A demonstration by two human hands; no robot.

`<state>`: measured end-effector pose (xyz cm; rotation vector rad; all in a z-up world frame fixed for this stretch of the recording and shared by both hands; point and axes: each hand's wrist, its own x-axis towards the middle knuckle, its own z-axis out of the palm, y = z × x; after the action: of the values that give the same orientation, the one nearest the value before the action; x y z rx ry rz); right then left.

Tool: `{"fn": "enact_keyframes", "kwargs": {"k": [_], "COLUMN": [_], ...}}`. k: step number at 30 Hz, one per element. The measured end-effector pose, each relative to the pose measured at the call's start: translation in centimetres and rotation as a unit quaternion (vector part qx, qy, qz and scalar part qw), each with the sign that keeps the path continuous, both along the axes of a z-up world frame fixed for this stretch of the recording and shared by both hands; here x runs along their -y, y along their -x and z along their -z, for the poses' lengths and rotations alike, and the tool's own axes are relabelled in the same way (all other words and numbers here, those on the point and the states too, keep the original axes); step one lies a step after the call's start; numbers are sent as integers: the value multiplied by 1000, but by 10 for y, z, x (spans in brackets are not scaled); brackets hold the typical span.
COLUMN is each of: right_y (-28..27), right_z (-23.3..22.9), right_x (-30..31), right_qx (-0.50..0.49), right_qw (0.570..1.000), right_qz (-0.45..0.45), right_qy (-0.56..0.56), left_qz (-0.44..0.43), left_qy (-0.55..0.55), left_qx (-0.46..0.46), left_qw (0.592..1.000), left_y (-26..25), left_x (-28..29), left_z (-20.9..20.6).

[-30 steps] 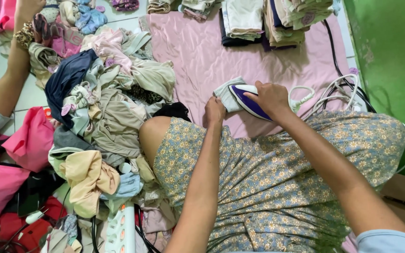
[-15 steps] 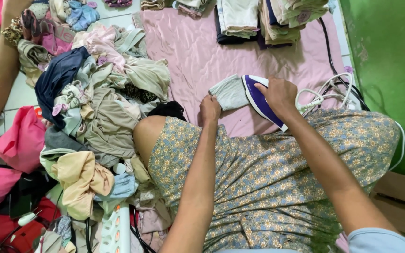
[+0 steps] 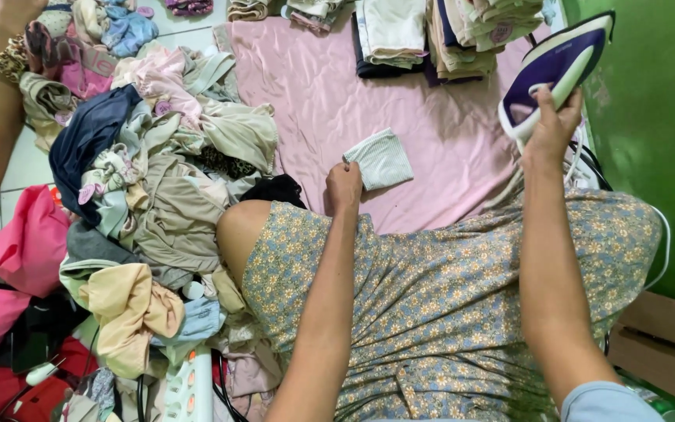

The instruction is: A person sits on the floor ironing small garments with an electric iron and then folding them into neat squares to be stacked.

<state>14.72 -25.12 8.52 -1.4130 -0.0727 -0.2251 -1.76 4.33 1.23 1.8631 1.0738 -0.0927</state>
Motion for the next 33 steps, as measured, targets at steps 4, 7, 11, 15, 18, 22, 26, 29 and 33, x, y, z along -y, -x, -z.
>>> {"fn": "enact_keyframes", "kwargs": {"k": [4, 7, 11, 15, 18, 22, 26, 29, 33], "right_y": [-5, -1, 2, -7, -6, -8, -7, -13, -4], "right_z": [17, 21, 28, 43, 44, 46, 41, 54, 35], "right_x": [-7, -10, -11, -5, -1, 4, 1, 6, 2], "right_qx": [-61, -120, -129, -74, -98, -128, -147, -144, -161], "right_qw": [996, 988, 985, 995, 994, 992, 989, 989, 987], "right_qz": [44, 71, 108, 70, 36, 12, 8, 18, 20], "right_qy": [-56, -64, 34, -13, -10, 15, 13, -31, 14], "left_qz": [-3, 6, -77, -83, -203, -24, 105, 127, 173], "left_qy": [34, 99, 268, 322, 432, 232, -106, -250, -461], "left_qx": [-35, -48, 51, 93, 144, 119, 202, 411, 421], "left_qw": [999, 994, 959, 938, 867, 965, 968, 867, 762], "left_y": [-1, 3, 10, -1, -15, -71, -142, -208, -264], "left_x": [-5, -3, 4, -5, -3, -29, -32, -27, -23], "left_z": [-26, -55, -83, -54, -89, -75, -121, -131, -93]}}
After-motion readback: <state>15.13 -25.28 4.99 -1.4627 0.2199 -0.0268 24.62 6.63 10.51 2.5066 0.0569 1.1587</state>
